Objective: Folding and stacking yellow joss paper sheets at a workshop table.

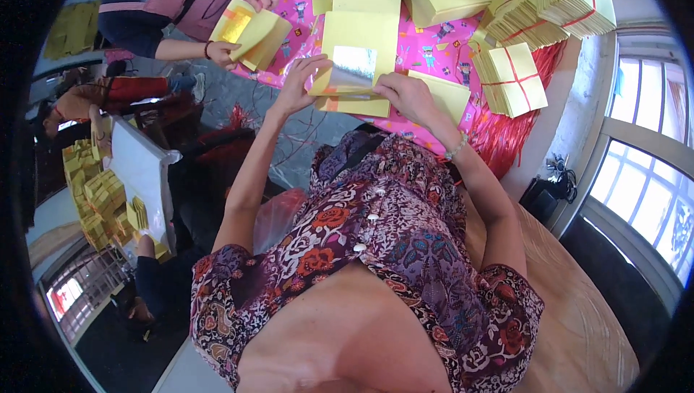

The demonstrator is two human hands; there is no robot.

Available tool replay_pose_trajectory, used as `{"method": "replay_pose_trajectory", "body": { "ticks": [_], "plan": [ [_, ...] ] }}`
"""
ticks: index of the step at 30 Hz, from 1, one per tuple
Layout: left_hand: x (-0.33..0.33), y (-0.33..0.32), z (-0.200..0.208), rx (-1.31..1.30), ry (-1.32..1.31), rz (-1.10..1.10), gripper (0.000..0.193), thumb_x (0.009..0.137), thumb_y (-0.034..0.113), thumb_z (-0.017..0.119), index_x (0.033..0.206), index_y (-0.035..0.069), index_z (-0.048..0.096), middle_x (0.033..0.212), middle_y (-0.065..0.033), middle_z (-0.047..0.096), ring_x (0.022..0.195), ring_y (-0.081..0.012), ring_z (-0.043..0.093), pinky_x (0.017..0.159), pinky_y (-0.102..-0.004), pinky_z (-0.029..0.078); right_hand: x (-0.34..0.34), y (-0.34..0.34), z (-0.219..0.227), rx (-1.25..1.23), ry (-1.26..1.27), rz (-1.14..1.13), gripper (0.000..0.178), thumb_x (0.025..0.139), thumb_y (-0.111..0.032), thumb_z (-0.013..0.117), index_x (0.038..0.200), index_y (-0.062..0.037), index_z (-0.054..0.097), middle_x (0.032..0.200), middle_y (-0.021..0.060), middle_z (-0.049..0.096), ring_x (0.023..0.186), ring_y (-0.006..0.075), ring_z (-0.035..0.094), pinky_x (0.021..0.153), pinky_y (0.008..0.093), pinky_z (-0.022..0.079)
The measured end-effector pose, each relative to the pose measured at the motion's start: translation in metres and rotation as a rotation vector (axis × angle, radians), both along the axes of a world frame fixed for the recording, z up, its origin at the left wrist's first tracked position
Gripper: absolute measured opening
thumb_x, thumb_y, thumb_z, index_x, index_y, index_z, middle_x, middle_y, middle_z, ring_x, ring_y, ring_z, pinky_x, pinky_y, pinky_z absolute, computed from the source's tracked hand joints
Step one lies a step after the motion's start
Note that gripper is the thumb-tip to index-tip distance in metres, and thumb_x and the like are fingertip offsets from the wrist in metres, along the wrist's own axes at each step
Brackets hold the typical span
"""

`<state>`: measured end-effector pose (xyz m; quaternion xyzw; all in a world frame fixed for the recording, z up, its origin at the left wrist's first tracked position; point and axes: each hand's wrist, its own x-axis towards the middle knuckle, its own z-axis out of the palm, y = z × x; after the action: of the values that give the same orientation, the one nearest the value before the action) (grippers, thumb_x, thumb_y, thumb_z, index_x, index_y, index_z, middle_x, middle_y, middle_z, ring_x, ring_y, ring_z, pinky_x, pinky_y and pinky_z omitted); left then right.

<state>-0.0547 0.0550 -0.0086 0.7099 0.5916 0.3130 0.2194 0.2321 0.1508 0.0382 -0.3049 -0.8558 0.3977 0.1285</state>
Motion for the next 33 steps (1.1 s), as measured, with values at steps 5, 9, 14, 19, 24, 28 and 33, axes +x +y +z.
{"method": "replay_pose_trajectory", "body": {
  "ticks": [5, 9, 14, 19, 24, 28, 33],
  "plan": [
    [-0.016, 0.022, 0.006, -0.018, 0.001, 0.024, 0.043, 0.071, 0.027, 0.078, 0.11, 0.01, 0.066, 0.113, -0.0081, 0.065, 0.105, -0.029, 0.056, 0.093, -0.0406, 0.042, 0.007, 0.005, 0.025, 0.091, 0.082, 0.167, 0.05, 0.079, -0.033, 0.076, 0.117, -0.0062, 0.058, 0.118, 0.0141, 0.06, 0.111, 0.0321, 0.058, 0.095, 0.0404, 0.047],
    [-0.013, 0.036, 0.024, 0.028, -0.008, 0.049, 0.025, 0.082, 0.023, 0.071, 0.101, 0.007, 0.072, 0.098, -0.0104, 0.069, 0.093, -0.0303, 0.059, 0.087, -0.0407, 0.046, 0.004, 0.011, 0.024, 0.264, 0.034, 0.127, 0.061, 0.075, -0.032, 0.079, 0.123, -0.0064, 0.051, 0.128, 0.0165, 0.05, 0.118, 0.035, 0.053, 0.096, 0.0403, 0.047],
    [-0.015, 0.04, 0.02, 0.06, -0.102, 0.069, 0.024, 0.084, 0.027, 0.071, 0.098, 0.008, 0.073, 0.094, -0.0096, 0.07, 0.084, -0.0263, 0.061, 0.077, -0.0381, 0.049, -0.011, 0.026, -0.006, 0.174, 0.18, -0.128, 0.035, 0.085, -0.02, 0.071, 0.109, -0.0001, 0.055, 0.109, 0.0181, 0.055, 0.097, 0.0351, 0.059, 0.079, 0.0399, 0.05],
    [-0.001, 0.033, 0.029, -0.168, -0.274, 0.272, 0.024, 0.085, 0.027, 0.071, 0.093, 0.004, 0.071, 0.082, -0.008, 0.067, 0.064, -0.0153, 0.058, 0.061, -0.0297, 0.047, -0.026, 0.023, -0.016, 0.111, 0.208, -0.364, 0.027, 0.087, -0.018, 0.069, 0.084, 0.0045, 0.056, 0.084, 0.017, 0.055, 0.07, 0.0326, 0.057, 0.062, 0.0408, 0.048],
    [0.014, 0.024, 0.026, -0.191, -0.402, 0.416, 0.025, 0.084, 0.021, 0.073, 0.098, 0.003, 0.063, 0.073, -0.0045, 0.061, 0.062, -0.0099, 0.054, 0.057, -0.0261, 0.043, -0.031, 0.014, -0.009, 0.071, 0.236, -0.457, 0.028, 0.085, -0.017, 0.071, 0.077, 0.0046, 0.054, 0.079, 0.0164, 0.054, 0.067, 0.03, 0.056, 0.06, 0.0398, 0.046],
    [0.025, 0.018, 0.03, -0.117, -0.412, 0.467, 0.034, 0.083, 0.016, 0.073, 0.111, 0.005, 0.056, 0.068, -0.0016, 0.054, 0.06, -0.0102, 0.05, 0.054, -0.0264, 0.041, -0.03, 0.01, -0.011, 0.091, 0.236, -0.479, 0.029, 0.084, -0.016, 0.071, 0.074, 0.0047, 0.053, 0.078, 0.0161, 0.054, 0.066, 0.0299, 0.056, 0.06, 0.04, 0.046],
    [0.032, 0.008, 0.014, -0.115, -0.424, 0.49, 0.038, 0.085, 0.013, 0.07, 0.118, 0.004, 0.052, 0.07, 0.0007, 0.049, 0.061, -0.0083, 0.047, 0.054, -0.0247, 0.038, -0.023, 0.006, -0.011, 0.077, 0.186, -0.45, 0.031, 0.083, -0.016, 0.071, 0.072, 0.0051, 0.052, 0.076, 0.0163, 0.053, 0.064, 0.0308, 0.053, 0.058, 0.041, 0.044]
  ]
}}
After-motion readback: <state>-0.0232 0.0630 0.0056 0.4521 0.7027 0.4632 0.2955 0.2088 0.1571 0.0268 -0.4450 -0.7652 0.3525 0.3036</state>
